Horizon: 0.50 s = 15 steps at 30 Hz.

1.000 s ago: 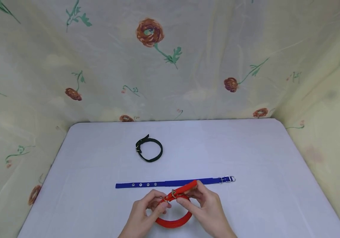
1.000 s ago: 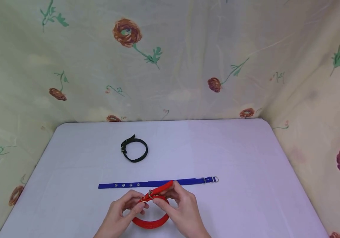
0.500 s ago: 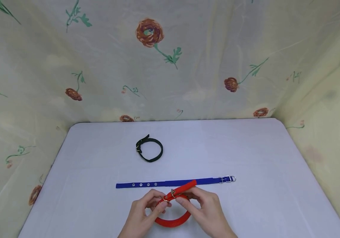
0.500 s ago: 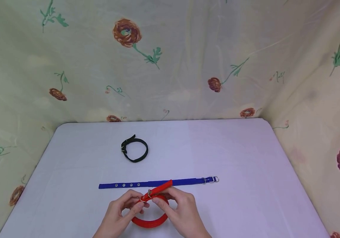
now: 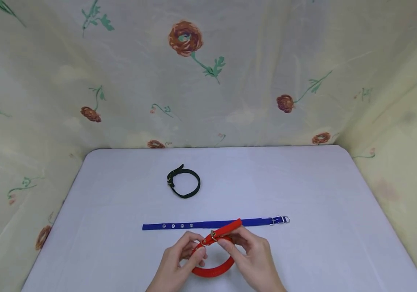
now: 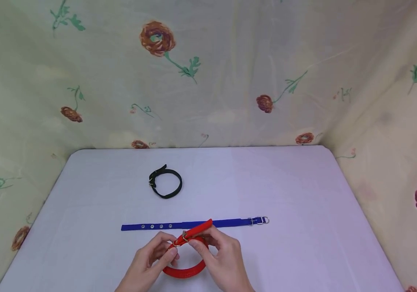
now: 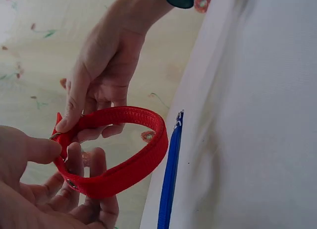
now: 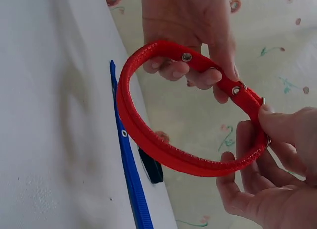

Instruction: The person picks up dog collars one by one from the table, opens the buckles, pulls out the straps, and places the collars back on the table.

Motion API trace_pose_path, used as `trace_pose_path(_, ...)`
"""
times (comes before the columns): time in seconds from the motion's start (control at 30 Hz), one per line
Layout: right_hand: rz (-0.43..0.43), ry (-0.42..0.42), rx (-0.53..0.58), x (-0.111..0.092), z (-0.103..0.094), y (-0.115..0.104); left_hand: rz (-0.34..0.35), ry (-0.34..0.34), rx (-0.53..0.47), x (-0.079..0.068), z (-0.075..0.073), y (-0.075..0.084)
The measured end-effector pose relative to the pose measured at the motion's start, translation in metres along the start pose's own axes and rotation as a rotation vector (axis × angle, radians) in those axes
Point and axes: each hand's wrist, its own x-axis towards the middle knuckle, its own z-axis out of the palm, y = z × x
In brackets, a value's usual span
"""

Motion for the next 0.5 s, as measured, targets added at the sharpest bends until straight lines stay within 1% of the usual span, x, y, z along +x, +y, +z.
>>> trace_pose_path(0.03, 0.002, -0.007, -0.016, 0.0001, -0.0009, -0.0008, 0.002, 0.004, -0.003, 0.0001, 0.0003, -0.0004)
trace_pose_path(0.1, 0.036, -0.029, -0.045, 0.0001, -0.0024, -0.0018, -0.006, 0.019, -0.008, 0.0002, 0.0011, -0.0007)
trace_pose_path(0.23, 0.076, -0.078, -0.065, 0.0006, -0.0044, -0.0017, -0.037, 0.086, 0.028, -0.0002, 0.004, 0.0007)
trace_pose_path(0.33, 0.06, -0.118, -0.065, 0.0007, -0.0065, 0.0, -0.067, 0.134, 0.058, -0.0011, 0.0055, 0.0029)
trace_pose_path(0.5, 0.027, -0.183, -0.061, 0.0005, -0.0102, 0.0024, -0.116, 0.177, 0.062, -0.0016, 0.0068, 0.0062)
